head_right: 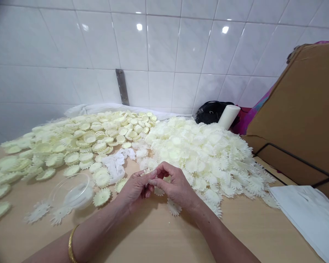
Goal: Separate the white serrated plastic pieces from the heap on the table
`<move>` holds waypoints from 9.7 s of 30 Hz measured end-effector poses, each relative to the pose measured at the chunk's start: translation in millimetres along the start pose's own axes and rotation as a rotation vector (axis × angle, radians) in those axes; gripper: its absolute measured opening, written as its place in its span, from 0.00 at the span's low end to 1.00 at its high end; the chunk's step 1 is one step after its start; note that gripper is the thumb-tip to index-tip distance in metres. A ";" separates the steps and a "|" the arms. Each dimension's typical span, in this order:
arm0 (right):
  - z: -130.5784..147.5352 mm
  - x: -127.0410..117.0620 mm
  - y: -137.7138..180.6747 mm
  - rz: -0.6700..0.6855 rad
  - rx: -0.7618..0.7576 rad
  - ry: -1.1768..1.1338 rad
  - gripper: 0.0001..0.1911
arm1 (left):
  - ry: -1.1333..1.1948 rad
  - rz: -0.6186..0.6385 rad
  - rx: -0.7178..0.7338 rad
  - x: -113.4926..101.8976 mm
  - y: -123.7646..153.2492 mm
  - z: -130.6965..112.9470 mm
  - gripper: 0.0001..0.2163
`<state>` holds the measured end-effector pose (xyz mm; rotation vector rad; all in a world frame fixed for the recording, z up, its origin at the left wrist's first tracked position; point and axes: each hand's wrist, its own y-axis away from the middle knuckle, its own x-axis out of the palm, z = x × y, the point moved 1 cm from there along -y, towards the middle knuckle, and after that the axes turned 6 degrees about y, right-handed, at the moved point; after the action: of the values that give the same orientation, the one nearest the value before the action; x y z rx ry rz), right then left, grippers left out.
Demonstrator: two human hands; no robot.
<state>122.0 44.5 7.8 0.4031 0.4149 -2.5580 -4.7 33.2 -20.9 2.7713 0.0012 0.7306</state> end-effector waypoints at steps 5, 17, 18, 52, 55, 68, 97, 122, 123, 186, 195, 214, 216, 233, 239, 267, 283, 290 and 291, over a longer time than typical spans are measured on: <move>-1.7 -4.8 -1.4 -0.051 0.000 0.080 0.07 | 0.074 0.046 -0.065 2.9 3.0 -1.7 0.16; -2.9 -9.6 -1.4 -0.174 0.007 0.317 0.09 | 0.148 0.086 -0.071 5.4 5.0 -3.9 0.04; -2.9 -9.7 -1.5 -0.165 -0.001 0.321 0.09 | 0.130 0.075 -0.048 4.9 4.8 -3.6 0.04; -13.3 -29.1 -5.4 -0.859 0.050 0.644 0.13 | -0.304 0.121 0.226 10.5 16.9 13.3 0.15; -19.7 -51.6 -2.9 -1.019 0.129 0.716 0.13 | -0.314 0.141 0.163 9.6 19.0 17.8 0.14; -17.7 -34.1 -2.7 -0.757 -0.180 0.702 0.08 | -0.255 0.048 0.200 -2.6 4.9 17.3 0.14; -14.8 -50.3 0.7 -0.880 0.017 0.397 0.09 | -0.085 -0.042 0.141 9.8 14.7 3.6 0.11; 6.4 -4.1 1.4 0.120 0.060 -0.168 0.08 | -0.155 -0.045 0.077 6.2 10.7 0.9 0.20; 6.5 -4.2 1.4 0.129 0.075 -0.183 0.08 | -0.160 -0.051 0.065 7.0 11.2 0.6 0.20; -8.9 -26.6 0.6 -0.425 -0.031 0.468 0.19 | 0.023 -0.026 0.092 3.7 7.1 3.4 0.09; 1.0 -9.4 4.3 -0.318 -0.297 0.474 0.08 | 0.016 0.017 0.083 0.3 4.9 2.9 0.11; -8.1 -10.9 0.7 -0.263 -0.170 0.456 0.08 | 0.070 0.050 0.018 5.6 6.8 2.0 0.06; -8.4 -12.6 0.6 -0.318 -0.097 0.433 0.10 | 0.070 0.049 0.015 6.0 6.9 0.9 0.06; -3.8 -1.8 3.3 -0.299 -0.061 0.504 0.11 | 0.056 0.087 0.017 5.4 8.9 3.6 0.13; -1.5 -2.5 3.5 -0.340 -0.048 0.502 0.12 | -0.014 0.125 0.078 1.8 7.0 2.9 0.13; 0.8 -5.3 3.6 -0.339 -0.099 0.380 0.09 | -0.103 -0.020 0.176 -5.6 1.8 2.9 0.12; 1.4 0.9 3.9 -0.126 -0.085 0.354 0.06 | -0.028 0.007 0.075 -2.8 3.2 -1.5 0.16; -9.0 -2.8 2.7 -0.205 -0.175 0.643 0.09 | 0.079 0.086 0.011 3.2 2.5 -2.7 0.09; -9.7 -2.7 2.3 -0.204 -0.180 0.657 0.09 | 0.079 0.059 0.013 3.4 2.6 -2.7 0.08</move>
<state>127.5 47.4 -0.5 1.1889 0.9522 -2.4922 -3.2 31.7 -16.3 2.7636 -0.0609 0.8579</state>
